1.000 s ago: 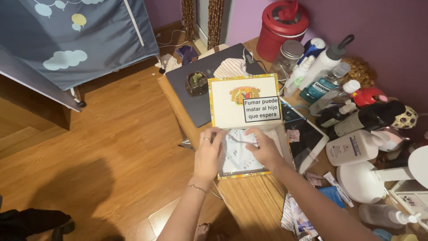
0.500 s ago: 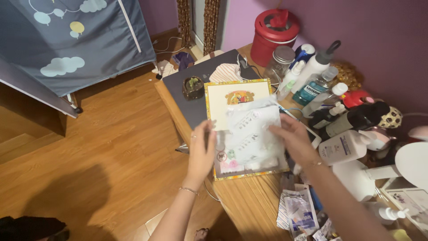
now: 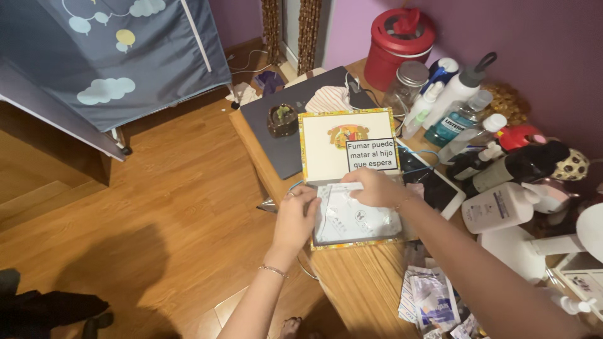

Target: The person organizes various medicines and medical supplies on a cluttered wooden table. They handle blister packs, small boxes, and sachets, placing them into a decorative box with a warning label. The person also briefly reaches into a nearby shelf to retrieve additional items.

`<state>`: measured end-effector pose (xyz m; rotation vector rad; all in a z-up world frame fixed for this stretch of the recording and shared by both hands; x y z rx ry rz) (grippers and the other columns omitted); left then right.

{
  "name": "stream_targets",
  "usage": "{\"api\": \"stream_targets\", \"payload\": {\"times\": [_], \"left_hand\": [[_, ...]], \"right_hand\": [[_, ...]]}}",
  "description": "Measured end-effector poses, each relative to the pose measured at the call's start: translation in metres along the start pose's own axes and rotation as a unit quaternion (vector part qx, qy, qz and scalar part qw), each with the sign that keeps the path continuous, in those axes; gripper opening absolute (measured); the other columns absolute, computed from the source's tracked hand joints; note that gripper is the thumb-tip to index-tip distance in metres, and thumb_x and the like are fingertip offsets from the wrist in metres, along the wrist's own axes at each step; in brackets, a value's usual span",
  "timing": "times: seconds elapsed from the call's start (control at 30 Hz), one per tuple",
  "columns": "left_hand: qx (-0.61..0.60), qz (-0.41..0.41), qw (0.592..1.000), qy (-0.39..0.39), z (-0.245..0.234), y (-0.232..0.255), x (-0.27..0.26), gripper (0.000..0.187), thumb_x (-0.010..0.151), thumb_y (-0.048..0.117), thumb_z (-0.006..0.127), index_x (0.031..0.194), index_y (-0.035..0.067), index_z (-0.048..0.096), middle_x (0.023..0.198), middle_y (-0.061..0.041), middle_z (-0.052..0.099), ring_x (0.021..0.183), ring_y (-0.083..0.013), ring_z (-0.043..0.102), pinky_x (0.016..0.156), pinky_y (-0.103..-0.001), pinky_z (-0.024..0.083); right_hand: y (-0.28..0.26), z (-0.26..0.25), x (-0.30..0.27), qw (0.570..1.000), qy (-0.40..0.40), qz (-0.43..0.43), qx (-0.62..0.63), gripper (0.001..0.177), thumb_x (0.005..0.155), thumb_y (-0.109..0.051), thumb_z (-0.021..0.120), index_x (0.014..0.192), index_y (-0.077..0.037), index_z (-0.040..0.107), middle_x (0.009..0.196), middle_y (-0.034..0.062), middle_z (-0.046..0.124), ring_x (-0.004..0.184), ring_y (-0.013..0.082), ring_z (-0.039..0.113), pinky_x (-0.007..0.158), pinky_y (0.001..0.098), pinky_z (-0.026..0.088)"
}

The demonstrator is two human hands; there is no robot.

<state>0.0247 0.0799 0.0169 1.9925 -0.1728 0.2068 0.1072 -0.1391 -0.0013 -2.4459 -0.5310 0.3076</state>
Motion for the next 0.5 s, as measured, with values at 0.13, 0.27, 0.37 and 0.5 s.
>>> {"api": "stream_targets", "payload": {"times": [0.13,0.27,0.37,0.5], "left_hand": [[0.03,0.013,0.999,0.004,-0.003,0.002,-0.005,0.036,0.082,0.005,0.074,0.118,0.0,0.07,0.115,-0.015,0.064,0.11,-0.0346,0.058,0.093,-0.041,0.05],[0.093,0.072,0.993,-0.001,-0.004,0.01,-0.008,0.052,0.074,0.001,0.076,0.125,0.002,0.068,0.126,-0.013,0.059,0.114,-0.0339,0.054,0.098,-0.042,0.048],[0.173,0.128,0.975,-0.056,0.009,0.009,-0.01,0.039,0.071,0.001,0.077,0.11,0.007,0.074,0.127,-0.01,0.06,0.121,-0.0321,0.052,0.098,-0.046,0.043],[0.27,0.204,0.938,-0.076,0.031,-0.001,-0.012,0.025,0.069,0.007,0.078,0.095,0.009,0.074,0.128,-0.012,0.06,0.128,-0.0322,0.05,0.107,-0.049,0.036]], "right_hand": [[0.0,0.018,0.013,0.999,-0.014,0.019,-0.029,0.037,0.076,-0.008,0.075,0.112,-0.007,0.074,0.112,0.0133,0.074,0.109,0.0265,0.068,0.095,0.0362,0.051],[-0.013,0.025,0.009,0.998,-0.019,-0.004,0.054,0.033,0.074,-0.002,0.074,0.107,-0.003,0.074,0.102,0.0124,0.078,0.1,0.0217,0.075,0.09,0.0323,0.057],[-0.025,0.026,-0.003,0.989,0.033,-0.061,0.127,0.034,0.074,0.003,0.072,0.107,-0.001,0.072,0.103,0.0112,0.078,0.101,0.019,0.075,0.088,0.0309,0.058],[-0.042,0.009,-0.019,0.981,0.095,-0.066,0.157,0.028,0.082,0.001,0.071,0.11,-0.002,0.072,0.109,0.0089,0.077,0.103,0.0176,0.074,0.091,0.0306,0.057]]}}
Point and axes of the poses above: each hand's wrist, its own x-axis towards the middle knuckle, its own z-axis out of the palm, y = z × x, the point moved 4 cm from there along x, towards the middle knuckle
